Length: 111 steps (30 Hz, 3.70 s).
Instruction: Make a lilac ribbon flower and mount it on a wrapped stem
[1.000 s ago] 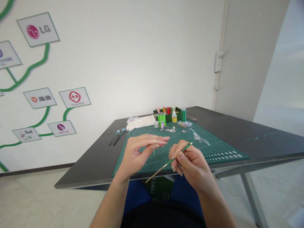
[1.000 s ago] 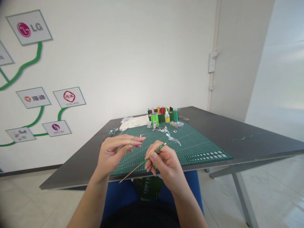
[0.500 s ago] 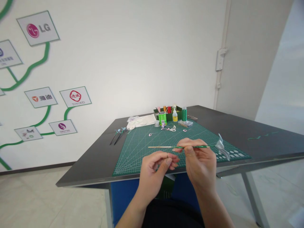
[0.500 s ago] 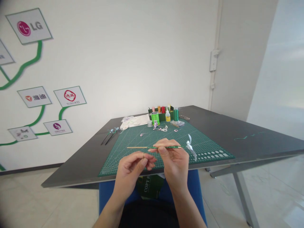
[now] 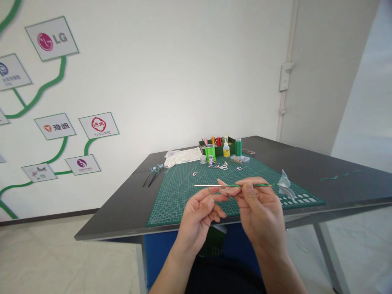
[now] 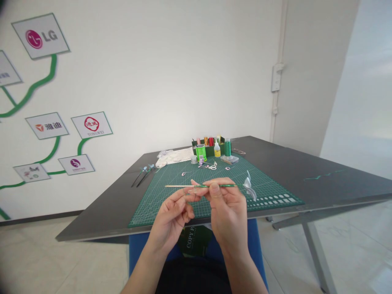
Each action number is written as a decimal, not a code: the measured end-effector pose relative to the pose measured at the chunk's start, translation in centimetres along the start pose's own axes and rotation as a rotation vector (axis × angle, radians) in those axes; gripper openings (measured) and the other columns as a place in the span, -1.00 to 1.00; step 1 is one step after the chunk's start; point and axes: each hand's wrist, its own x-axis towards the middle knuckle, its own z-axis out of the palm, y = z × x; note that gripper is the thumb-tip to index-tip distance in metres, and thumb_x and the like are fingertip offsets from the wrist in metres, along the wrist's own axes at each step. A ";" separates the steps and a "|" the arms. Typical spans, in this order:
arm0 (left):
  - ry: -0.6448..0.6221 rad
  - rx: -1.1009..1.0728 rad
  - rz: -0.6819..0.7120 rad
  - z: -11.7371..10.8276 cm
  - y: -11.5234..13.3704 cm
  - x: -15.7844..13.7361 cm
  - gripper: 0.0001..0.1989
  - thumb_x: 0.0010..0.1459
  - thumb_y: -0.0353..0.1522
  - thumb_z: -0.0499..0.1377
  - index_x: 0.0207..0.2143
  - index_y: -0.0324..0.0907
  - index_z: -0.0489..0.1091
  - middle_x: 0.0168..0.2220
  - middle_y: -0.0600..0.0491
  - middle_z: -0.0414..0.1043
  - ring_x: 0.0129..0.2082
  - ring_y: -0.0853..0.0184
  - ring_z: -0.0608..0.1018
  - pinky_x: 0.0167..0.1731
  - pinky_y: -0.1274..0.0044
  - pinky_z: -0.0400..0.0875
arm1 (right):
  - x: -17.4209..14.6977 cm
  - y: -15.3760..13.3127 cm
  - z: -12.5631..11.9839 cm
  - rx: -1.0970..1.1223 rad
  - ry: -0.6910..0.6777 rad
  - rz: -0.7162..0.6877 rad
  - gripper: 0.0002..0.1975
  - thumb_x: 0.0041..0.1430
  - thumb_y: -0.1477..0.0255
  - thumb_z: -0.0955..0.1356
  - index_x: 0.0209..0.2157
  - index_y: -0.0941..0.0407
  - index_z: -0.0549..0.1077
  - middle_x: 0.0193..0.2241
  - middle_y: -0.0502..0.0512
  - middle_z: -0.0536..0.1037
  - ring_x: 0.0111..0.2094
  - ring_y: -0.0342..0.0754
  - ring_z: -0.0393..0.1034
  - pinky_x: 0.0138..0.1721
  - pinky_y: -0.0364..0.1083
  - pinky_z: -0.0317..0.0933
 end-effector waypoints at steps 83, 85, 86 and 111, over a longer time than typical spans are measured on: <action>-0.053 0.700 0.409 -2.2 5.9 -3.0 -0.68 0.39 -0.12 0.32 0.02 -0.06 0.73 -0.66 0.20 0.17 -0.62 0.48 0.08 -0.59 0.57 -0.08 | 0.5 -1.3 -0.6 -0.270 -0.558 0.186 -0.72 0.41 0.22 0.47 -0.37 0.06 0.65 -0.41 0.06 0.62 -0.33 -0.03 0.50 -0.24 -0.09 0.35; -0.027 0.582 0.328 -2.7 5.4 -2.0 -0.64 0.37 -0.10 0.33 0.01 -0.13 0.73 -0.66 0.25 -0.02 -0.62 0.50 0.01 -0.58 0.57 -0.14 | 0.4 -1.3 -0.5 -0.197 -0.565 0.196 -0.75 0.42 0.24 0.47 -0.35 0.04 0.66 -0.40 0.05 0.62 -0.32 -0.03 0.49 -0.23 -0.09 0.34; -0.012 0.539 0.294 -2.9 5.1 -1.6 -0.64 0.36 -0.10 0.34 -0.01 -0.16 0.73 -0.66 0.26 -0.05 -0.62 0.51 0.00 -0.57 0.57 -0.14 | 0.4 -1.2 -0.4 -0.166 -0.564 0.195 -0.76 0.43 0.26 0.47 -0.34 0.03 0.67 -0.39 0.05 0.62 -0.31 -0.03 0.50 -0.22 -0.09 0.34; -0.334 0.852 0.116 1.2 2.9 -3.1 -0.47 0.36 0.03 0.28 -0.30 -0.26 0.76 -0.58 -0.02 0.49 -0.62 0.44 0.40 -0.55 0.57 0.20 | 0.7 0.0 -0.6 -0.332 -0.092 -0.250 -0.84 0.42 0.43 0.45 -0.29 0.02 0.67 -0.36 0.03 0.67 -0.25 -0.03 0.53 -0.17 -0.08 0.40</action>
